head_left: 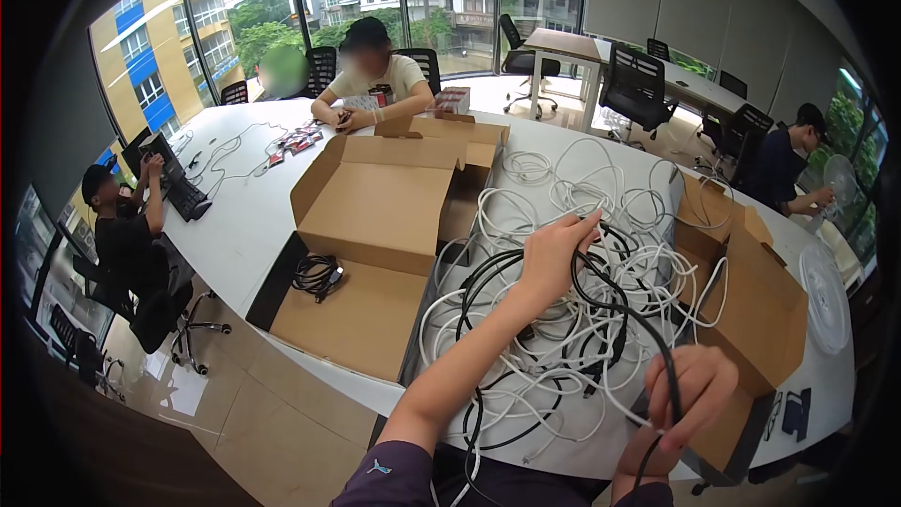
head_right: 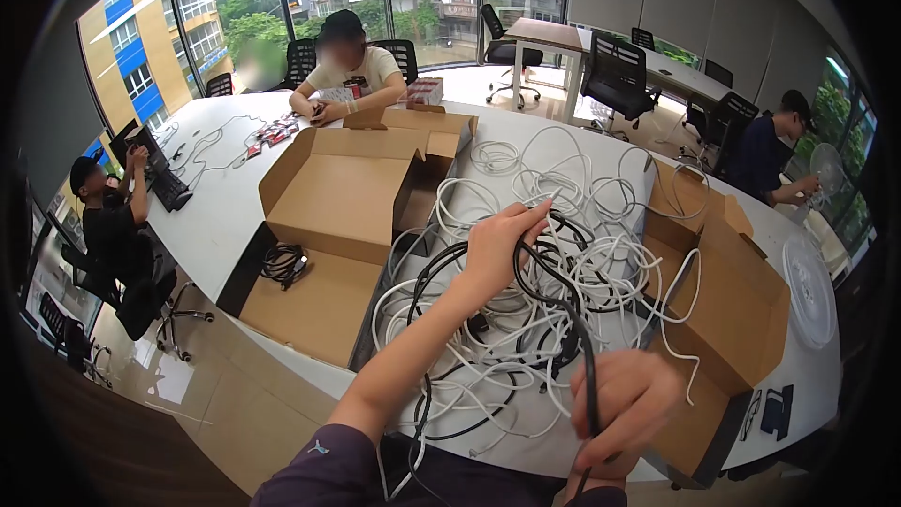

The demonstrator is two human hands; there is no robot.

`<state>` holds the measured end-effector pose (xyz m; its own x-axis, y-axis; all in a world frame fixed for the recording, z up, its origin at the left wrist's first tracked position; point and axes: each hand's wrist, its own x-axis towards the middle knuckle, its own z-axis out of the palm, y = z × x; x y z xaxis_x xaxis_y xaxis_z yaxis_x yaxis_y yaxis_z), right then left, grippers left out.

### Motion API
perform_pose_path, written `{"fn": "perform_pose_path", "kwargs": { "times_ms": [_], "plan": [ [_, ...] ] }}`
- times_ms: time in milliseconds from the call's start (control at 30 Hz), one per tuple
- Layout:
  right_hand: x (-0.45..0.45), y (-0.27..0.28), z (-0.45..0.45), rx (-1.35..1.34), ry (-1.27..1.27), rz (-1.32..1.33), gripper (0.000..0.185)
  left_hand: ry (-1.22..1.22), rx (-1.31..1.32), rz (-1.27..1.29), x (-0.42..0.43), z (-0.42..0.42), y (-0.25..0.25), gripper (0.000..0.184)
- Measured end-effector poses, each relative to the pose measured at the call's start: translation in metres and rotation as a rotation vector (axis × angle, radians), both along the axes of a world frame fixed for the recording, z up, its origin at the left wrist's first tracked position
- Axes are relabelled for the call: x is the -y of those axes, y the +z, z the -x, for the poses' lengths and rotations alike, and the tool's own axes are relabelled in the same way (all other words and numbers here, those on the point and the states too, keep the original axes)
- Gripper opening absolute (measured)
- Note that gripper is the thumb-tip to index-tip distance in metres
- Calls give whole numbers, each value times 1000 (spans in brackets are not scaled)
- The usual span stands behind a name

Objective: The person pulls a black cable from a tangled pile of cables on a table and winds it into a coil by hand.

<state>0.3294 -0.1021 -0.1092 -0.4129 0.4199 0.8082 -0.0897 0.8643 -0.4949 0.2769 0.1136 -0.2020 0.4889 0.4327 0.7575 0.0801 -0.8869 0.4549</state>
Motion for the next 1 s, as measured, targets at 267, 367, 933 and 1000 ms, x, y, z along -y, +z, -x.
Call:
{"fn": "perform_pose_path", "kwargs": {
  "times_ms": [267,367,933,1000],
  "plan": [
    [-17,-27,-10,-499,-453,66,20,-98,135,15,11,14,24,39],
    [-31,-27,-10,-585,-718,162,23,-118,135,11,14,18,30,39],
    [-39,-19,-13,112,-1578,272,37,-279,222,9,25,34,51,23],
    [-42,-21,-13,126,-1604,221,36,-305,237,12,24,33,51,19]
  ]
}}
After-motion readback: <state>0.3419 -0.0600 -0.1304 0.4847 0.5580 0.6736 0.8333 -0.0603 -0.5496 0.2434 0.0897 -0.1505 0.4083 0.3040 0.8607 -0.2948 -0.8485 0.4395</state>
